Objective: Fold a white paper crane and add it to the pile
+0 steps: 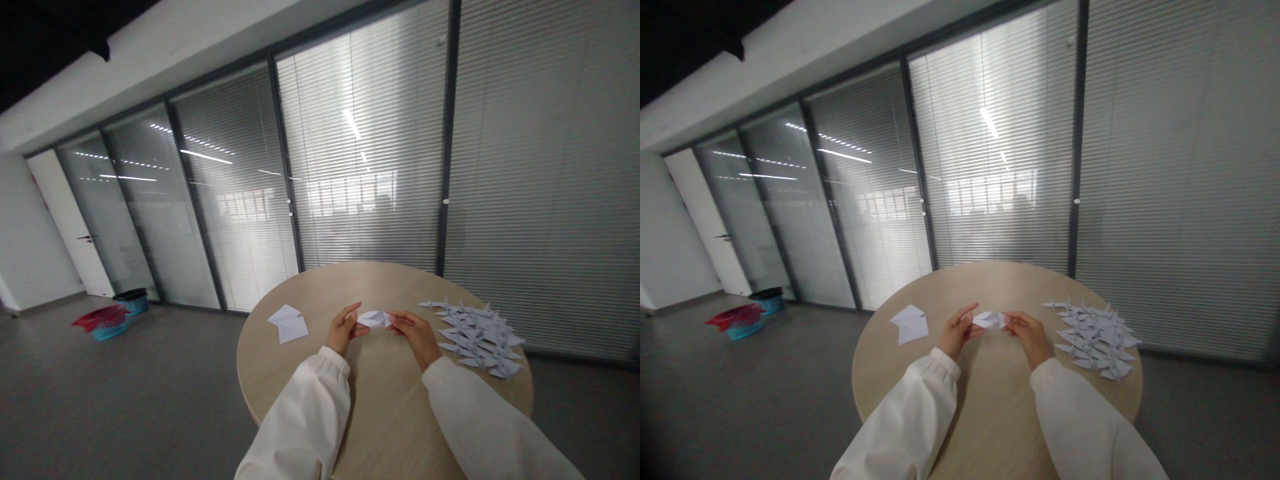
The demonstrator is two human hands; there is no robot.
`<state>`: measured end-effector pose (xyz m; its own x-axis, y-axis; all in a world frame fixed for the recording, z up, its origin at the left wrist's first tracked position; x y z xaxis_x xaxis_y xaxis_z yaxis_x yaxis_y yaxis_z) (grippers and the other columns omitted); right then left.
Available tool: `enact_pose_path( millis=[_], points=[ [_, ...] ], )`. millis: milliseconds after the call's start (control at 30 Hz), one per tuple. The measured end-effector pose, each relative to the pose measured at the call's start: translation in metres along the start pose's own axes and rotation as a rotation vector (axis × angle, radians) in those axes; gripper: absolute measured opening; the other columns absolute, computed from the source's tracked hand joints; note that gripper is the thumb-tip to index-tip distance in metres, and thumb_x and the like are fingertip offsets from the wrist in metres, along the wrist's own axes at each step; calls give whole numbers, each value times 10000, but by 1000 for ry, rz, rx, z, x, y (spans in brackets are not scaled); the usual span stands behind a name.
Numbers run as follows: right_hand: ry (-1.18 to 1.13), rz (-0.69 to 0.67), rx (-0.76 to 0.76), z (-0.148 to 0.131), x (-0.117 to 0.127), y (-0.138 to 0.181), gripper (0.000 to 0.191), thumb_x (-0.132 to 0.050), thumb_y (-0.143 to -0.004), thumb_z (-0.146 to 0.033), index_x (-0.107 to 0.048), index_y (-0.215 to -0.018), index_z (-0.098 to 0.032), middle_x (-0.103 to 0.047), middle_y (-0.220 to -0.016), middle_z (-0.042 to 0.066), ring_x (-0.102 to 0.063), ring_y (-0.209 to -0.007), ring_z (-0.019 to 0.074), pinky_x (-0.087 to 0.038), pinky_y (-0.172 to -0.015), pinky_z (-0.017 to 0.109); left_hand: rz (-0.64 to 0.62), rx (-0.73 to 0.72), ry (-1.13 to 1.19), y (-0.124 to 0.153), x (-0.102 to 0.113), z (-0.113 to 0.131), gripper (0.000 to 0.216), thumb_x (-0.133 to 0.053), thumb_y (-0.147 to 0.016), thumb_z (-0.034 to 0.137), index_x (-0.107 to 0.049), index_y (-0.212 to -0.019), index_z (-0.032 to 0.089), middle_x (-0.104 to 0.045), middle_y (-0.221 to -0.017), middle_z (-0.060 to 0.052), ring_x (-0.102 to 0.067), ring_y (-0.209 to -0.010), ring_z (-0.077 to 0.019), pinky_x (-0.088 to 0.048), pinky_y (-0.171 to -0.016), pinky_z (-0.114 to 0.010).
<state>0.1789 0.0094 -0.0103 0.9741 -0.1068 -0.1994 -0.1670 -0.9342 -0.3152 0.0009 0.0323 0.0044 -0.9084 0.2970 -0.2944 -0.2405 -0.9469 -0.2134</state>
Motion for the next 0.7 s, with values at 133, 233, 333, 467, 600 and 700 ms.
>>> enact_pose_path(
  millis=[133, 233, 333, 467, 600, 700],
  points=[
    [-26, 2, -3, 1, 1, -1, 400, -679, -593, -428, -654, -869, -140, -663, -705, 60, -595, -647, 182, -427, -549, 249, -72, -1, -1, 0, 1, -1, 724, -613, -631, 496, -435, -1216, 109, -638, -654, -43, -620, -667, -174, -500, -692, -346],
    [-39, 9, 4, 0, 2, -2, 390, -679, -595, -420, -655, -869, -144, -662, -709, 62, -596, -645, 183, -434, -542, 250, -92, -22, -13, 0, 0, 0, 706, -567, -665, 516, -407, -1232, 126, -646, -690, -56, -626, -690, -184, -504, -679, -350],
    [-37, 20, 24, -2, 2, -1, 391, -681, -591, -428, -662, -862, -147, -660, -696, 62, -598, -637, 185, -443, -534, 254, -91, -56, -42, 3, -3, 4, 642, -540, -688, 515, -428, -1214, 164, -641, -704, -47, -621, -705, -178, -514, -659, -343],
    [-12, 6, 42, -3, 1, 0, 389, -664, -615, -427, -659, -892, -154, -662, -710, 64, -599, -642, 185, -452, -543, 259, -87, -113, -141, 6, -8, 9, 496, -664, -605, 416, -603, -1013, 141, -645, -744, -57, -608, -718, -176, -520, -655, -325],
    [-2, -5, 53, -4, -1, 0, 391, -653, -623, -435, -660, -898, -157, -667, -755, 71, -599, -661, 193, -456, -557, 271, -18, -136, -205, 4, -7, 8, 407, -713, -551, 356, -672, -869, 105, -666, -760, -84, -602, -641, -156, -512, -641, -305],
    [16, -8, 80, -7, -2, 2, 384, -658, -614, -434, -669, -877, -154, -666, -741, 67, -595, -665, 191, -453, -561, 270, 40, -164, -226, 4, -6, 8, 368, -708, -557, 347, -686, -834, 106, -671, -709, -80, -591, -589, -138, -506, -600, -278]
  ],
)
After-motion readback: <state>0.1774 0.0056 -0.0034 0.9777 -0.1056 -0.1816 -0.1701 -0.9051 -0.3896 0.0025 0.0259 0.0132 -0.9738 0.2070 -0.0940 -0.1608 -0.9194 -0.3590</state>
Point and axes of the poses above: each hand's wrist, its own y-axis away from the middle knuckle, its own x-axis out of the back of the hand, z = x × y, the point moved 1 cm from there along -y, towards the middle knuckle
